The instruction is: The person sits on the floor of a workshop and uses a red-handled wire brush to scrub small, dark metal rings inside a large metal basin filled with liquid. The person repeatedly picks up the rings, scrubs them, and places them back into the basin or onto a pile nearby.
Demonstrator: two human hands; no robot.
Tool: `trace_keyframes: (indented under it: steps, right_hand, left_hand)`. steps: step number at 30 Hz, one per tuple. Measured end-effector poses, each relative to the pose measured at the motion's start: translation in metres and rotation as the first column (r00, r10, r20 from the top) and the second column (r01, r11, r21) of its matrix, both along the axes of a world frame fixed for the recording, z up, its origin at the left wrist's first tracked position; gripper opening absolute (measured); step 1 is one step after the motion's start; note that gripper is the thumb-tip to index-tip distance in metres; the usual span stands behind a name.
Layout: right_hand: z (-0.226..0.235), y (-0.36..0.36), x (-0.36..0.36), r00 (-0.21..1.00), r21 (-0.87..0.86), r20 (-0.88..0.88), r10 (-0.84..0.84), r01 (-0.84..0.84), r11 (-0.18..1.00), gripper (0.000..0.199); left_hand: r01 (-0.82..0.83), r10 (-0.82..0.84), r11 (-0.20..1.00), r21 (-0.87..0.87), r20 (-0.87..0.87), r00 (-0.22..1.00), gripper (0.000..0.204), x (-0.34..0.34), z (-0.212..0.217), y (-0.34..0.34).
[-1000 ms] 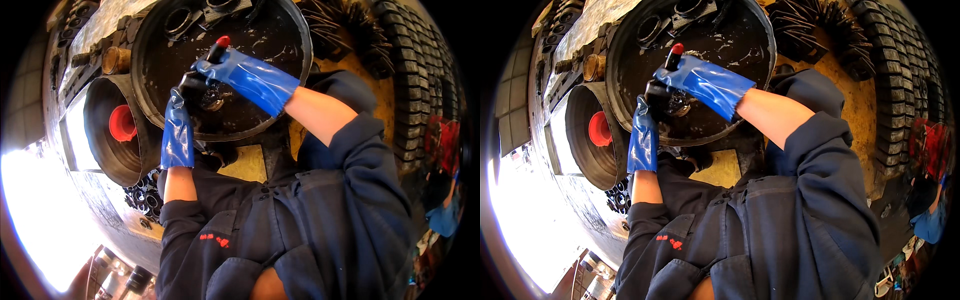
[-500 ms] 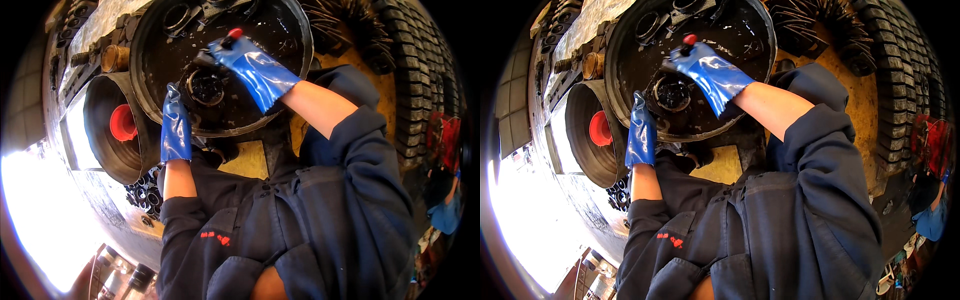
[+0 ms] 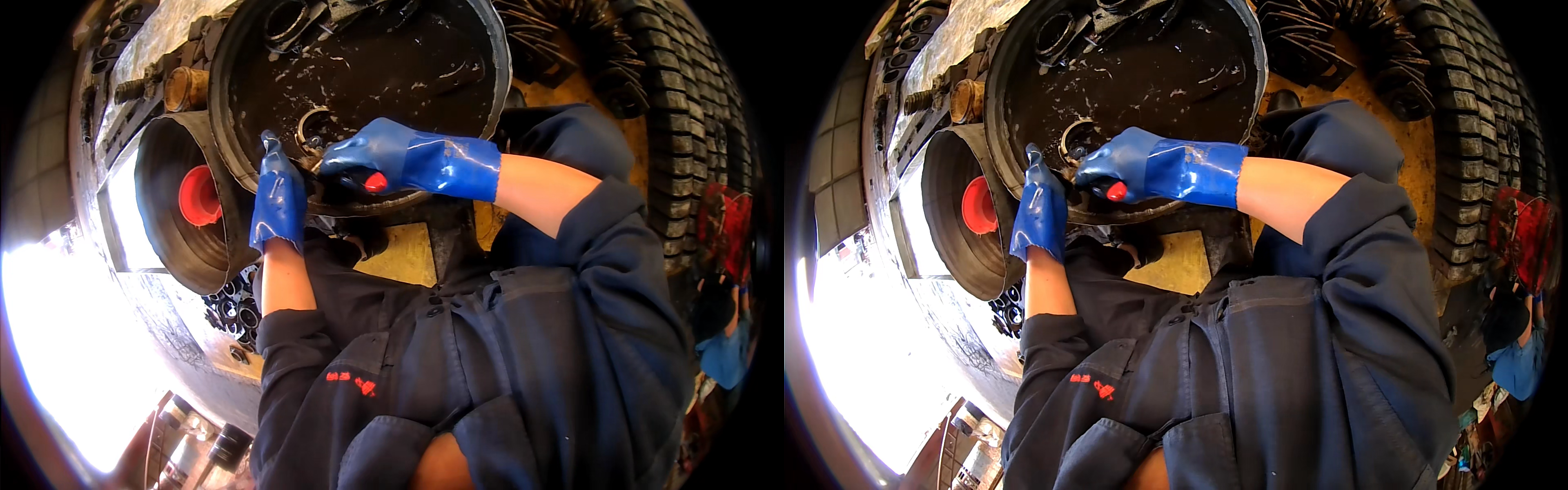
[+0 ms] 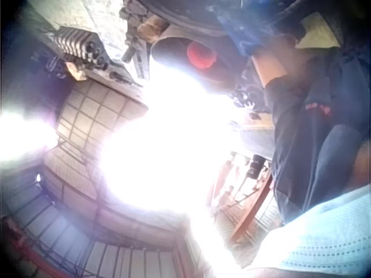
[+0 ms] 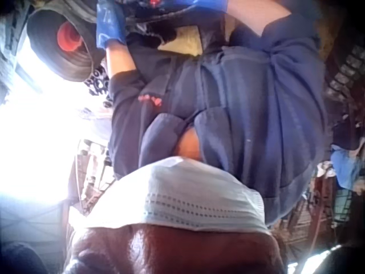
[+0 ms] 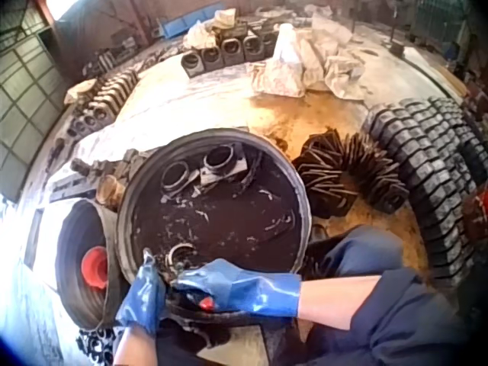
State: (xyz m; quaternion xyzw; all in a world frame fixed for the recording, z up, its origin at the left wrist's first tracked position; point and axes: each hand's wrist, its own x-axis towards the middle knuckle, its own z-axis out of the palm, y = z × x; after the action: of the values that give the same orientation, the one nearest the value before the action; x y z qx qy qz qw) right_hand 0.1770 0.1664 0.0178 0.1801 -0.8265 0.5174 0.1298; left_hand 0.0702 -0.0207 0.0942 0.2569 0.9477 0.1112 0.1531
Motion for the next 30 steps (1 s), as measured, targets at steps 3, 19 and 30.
trace_keyframes:
  steps: [3, 19, 30]
  right_hand:
    - [0.0, 0.012, 0.011, 0.994, 0.173, 0.023, 0.106, -0.109, 0.979, 0.054]
    - [-0.018, 0.025, -0.003, 0.57, -0.295, 0.813, -0.118, 0.579, 0.76, 0.044]
    - [0.06, 0.011, 0.006, 0.446, 0.061, 0.852, -0.273, 0.434, 0.899, 0.029]
  left_hand:
    - [-0.033, 0.031, 0.997, 0.074, 0.025, 0.999, 0.039, -0.004, -0.005, 0.0]
    - [-0.105, 0.085, 0.966, 0.235, 0.091, 0.992, 0.047, -0.007, -0.017, 0.001]
    - [-0.627, 0.355, 0.697, 0.348, 0.592, 0.724, 0.057, -0.004, -0.014, 0.01]
